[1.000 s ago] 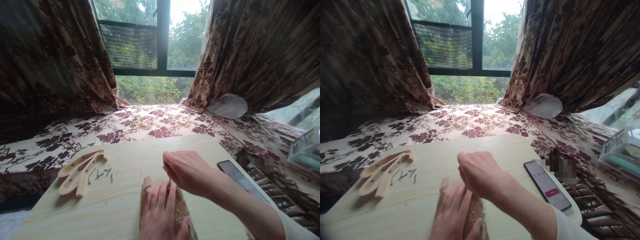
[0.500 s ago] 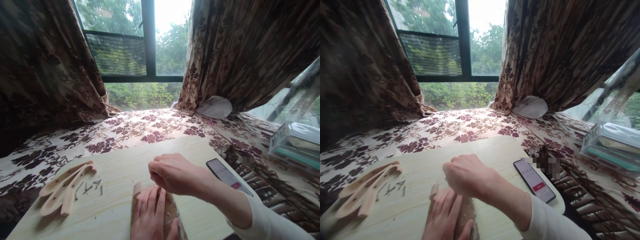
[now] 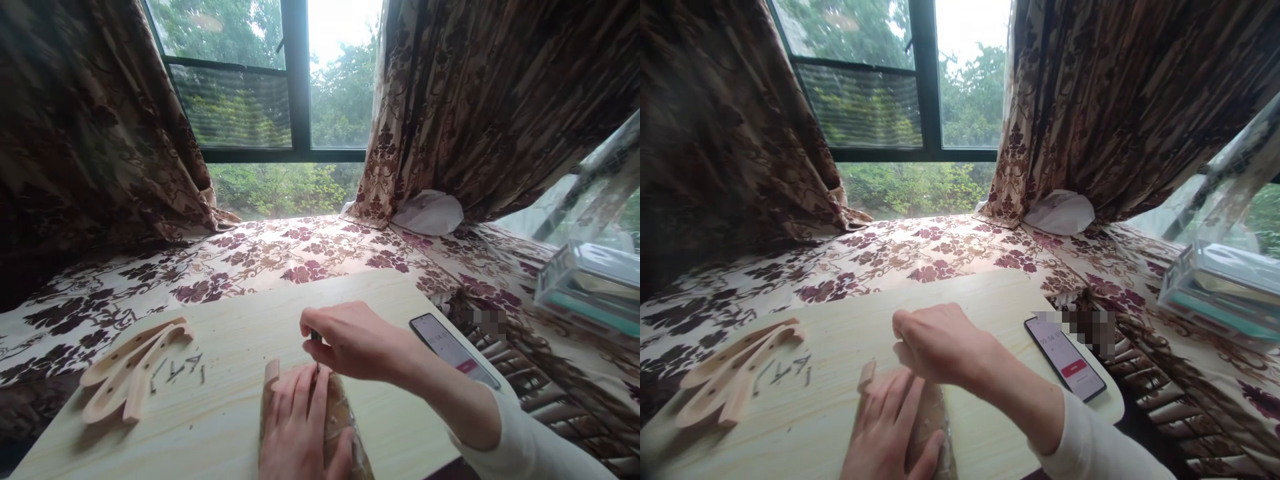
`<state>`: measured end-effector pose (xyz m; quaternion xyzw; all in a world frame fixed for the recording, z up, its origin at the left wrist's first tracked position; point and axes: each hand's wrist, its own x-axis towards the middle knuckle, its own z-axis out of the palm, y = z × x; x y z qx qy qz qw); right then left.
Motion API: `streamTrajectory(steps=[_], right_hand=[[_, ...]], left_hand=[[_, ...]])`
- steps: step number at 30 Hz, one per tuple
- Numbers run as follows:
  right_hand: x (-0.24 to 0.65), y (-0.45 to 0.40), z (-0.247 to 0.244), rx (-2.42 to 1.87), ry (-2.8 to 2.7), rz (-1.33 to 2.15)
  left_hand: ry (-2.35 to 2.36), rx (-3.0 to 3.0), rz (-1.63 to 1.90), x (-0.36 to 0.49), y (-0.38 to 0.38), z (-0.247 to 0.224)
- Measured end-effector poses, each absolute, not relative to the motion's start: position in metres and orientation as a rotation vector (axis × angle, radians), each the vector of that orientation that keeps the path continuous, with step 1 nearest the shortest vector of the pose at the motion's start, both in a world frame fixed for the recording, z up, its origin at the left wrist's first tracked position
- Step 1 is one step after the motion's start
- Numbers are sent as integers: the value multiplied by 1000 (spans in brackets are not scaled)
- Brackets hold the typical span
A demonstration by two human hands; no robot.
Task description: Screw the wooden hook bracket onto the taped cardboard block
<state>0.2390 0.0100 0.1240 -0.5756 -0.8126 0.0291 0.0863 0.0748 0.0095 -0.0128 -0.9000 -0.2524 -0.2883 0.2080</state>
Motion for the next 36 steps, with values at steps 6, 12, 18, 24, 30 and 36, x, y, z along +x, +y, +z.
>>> streamTrajectory(steps=[6, 12, 18, 24, 30, 36], right_hand=[[236, 11, 120, -1709, -2455, 60], [240, 16, 112, -1859, -2287, 31], [241, 16, 135, -1626, -2516, 116], [239, 17, 119, -1705, -2416, 135], [244, 18, 114, -1815, -2316, 125], [241, 18, 129, -1678, -2498, 160]], left_hand=[[-733, -2530, -796, 74, 9, -17], [-732, -2551, -824, 75, 8, -12], [-702, -2465, -902, 75, 13, -23], [-650, -2405, -838, 70, 21, -38], [-707, -2454, -792, 71, 16, -37], [-725, -2484, -821, 72, 12, -33]])
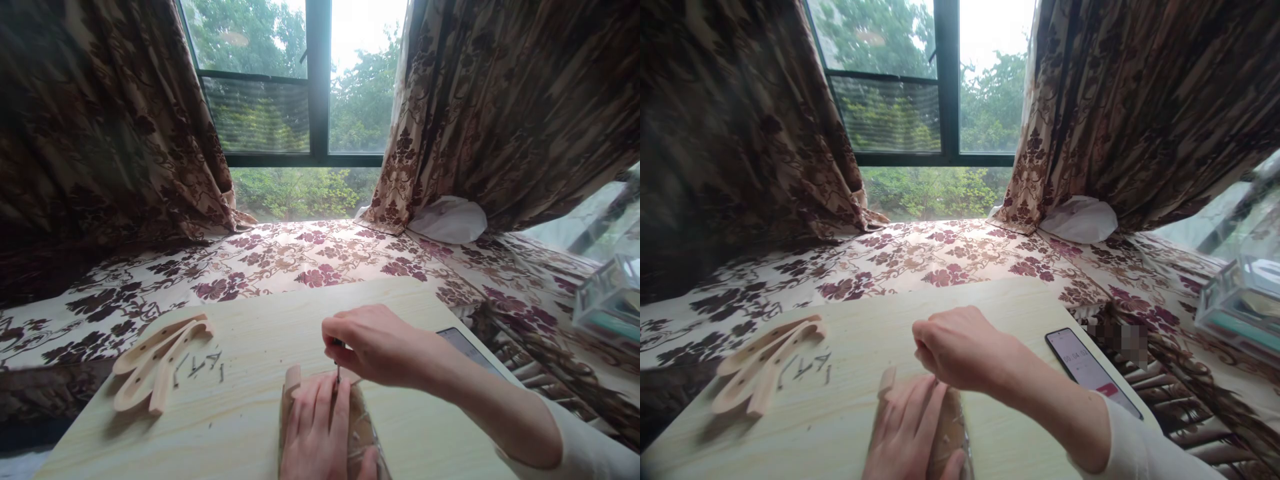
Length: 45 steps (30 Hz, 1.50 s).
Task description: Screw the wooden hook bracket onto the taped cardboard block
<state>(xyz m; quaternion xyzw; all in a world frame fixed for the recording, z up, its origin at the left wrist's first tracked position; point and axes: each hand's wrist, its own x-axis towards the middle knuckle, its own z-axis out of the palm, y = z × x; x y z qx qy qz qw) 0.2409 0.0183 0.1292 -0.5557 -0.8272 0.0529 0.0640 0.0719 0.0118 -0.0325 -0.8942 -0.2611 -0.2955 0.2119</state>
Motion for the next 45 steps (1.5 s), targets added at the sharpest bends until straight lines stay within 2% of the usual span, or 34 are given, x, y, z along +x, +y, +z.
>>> streamTrajectory(steps=[9, 16, 26, 32, 40, 45], right_hand=[[241, 19, 115, -1902, -2385, -8], [237, 13, 136, -1713, -2604, 69], [241, 16, 124, -1867, -2469, 2], [238, 13, 143, -1719, -2586, 140], [242, 13, 120, -1852, -2430, 15], [244, 12, 131, -1723, -2550, 90]], left_hand=[[-788, -2518, -805, 72, 7, -29], [-777, -2531, -848, 74, 6, -25], [-780, -2519, -797, 73, 7, -26], [-707, -2420, -839, 73, 16, -36], [-746, -2483, -761, 72, 10, -31], [-791, -2495, -789, 74, 8, -29]])
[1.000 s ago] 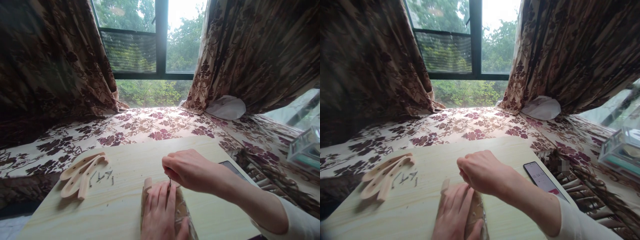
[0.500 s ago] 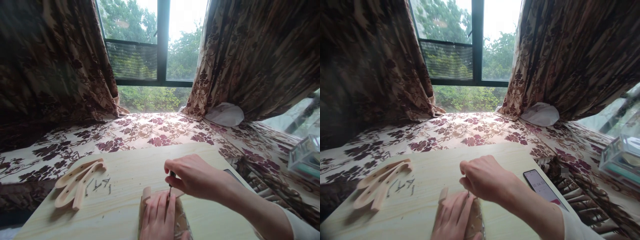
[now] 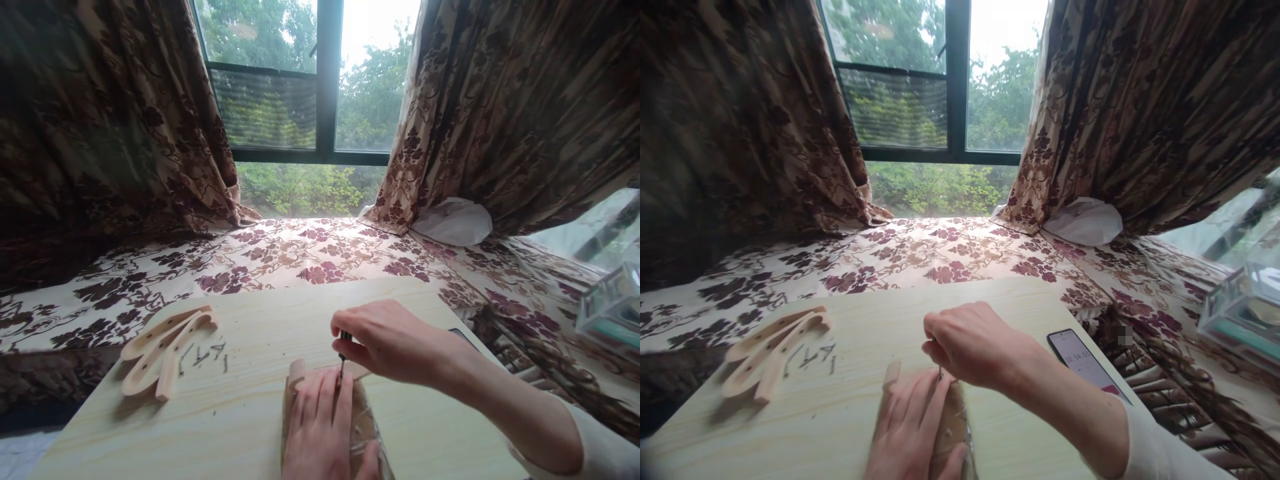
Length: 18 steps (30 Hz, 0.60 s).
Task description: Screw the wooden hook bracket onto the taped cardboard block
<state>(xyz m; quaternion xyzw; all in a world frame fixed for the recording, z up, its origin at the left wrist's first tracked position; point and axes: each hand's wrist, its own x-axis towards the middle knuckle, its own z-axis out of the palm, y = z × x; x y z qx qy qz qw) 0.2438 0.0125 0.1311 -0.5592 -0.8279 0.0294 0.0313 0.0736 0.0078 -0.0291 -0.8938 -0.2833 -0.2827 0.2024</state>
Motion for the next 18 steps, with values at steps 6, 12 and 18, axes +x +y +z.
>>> streamTrajectory(steps=[6, 12, 18], right_hand=[[238, 13, 129, -1725, -2568, 69], [240, 15, 125, -1855, -2494, 47], [241, 13, 139, -1661, -2629, 150]], left_hand=[[-787, -2507, -797, 73, 10, -33], [-785, -2513, -811, 72, 7, -32], [-816, -2547, -896, 74, 5, -26]])
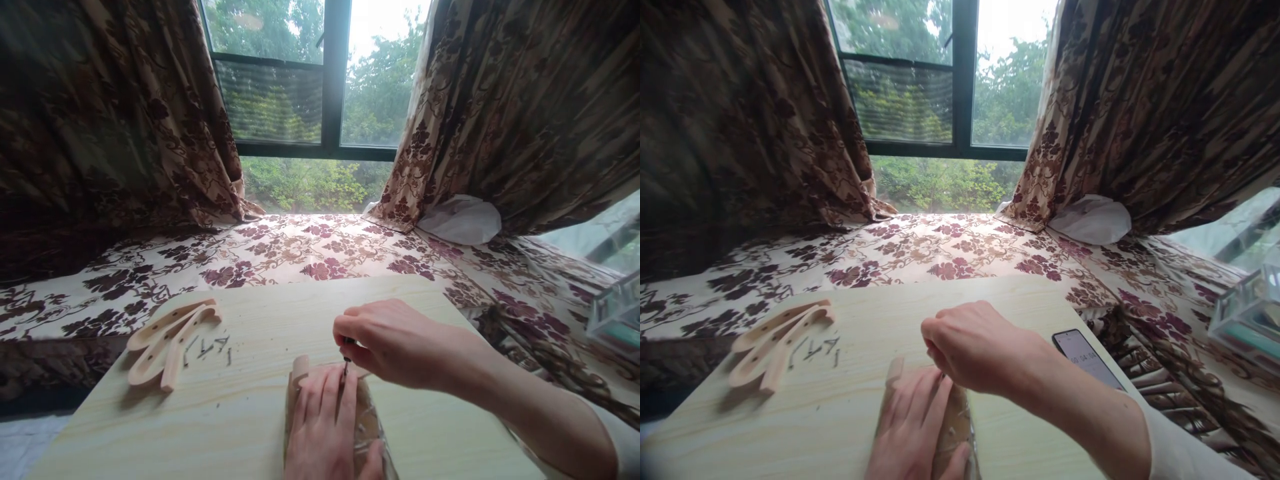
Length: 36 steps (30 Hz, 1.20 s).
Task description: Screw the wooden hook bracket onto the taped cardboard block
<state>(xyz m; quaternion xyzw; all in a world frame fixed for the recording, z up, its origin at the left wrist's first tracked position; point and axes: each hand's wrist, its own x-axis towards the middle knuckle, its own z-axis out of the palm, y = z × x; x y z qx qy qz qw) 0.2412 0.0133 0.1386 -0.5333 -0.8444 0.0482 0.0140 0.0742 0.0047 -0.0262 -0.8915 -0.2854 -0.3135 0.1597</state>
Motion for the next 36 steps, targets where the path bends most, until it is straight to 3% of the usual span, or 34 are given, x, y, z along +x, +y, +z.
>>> streamTrajectory(steps=[10, 17, 26, 36], right_hand=[[239, 17, 121, -1876, -2512, 52], [245, 11, 143, -1720, -2626, 187], [243, 18, 122, -1839, -2520, 26], [238, 17, 125, -1716, -2561, 113]], left_hand=[[-815, -2585, -831, 73, 3, -24], [-839, -2633, -843, 73, 1, -23], [-834, -2626, -820, 74, 0, -18], [-810, -2569, -850, 74, 4, -23]])
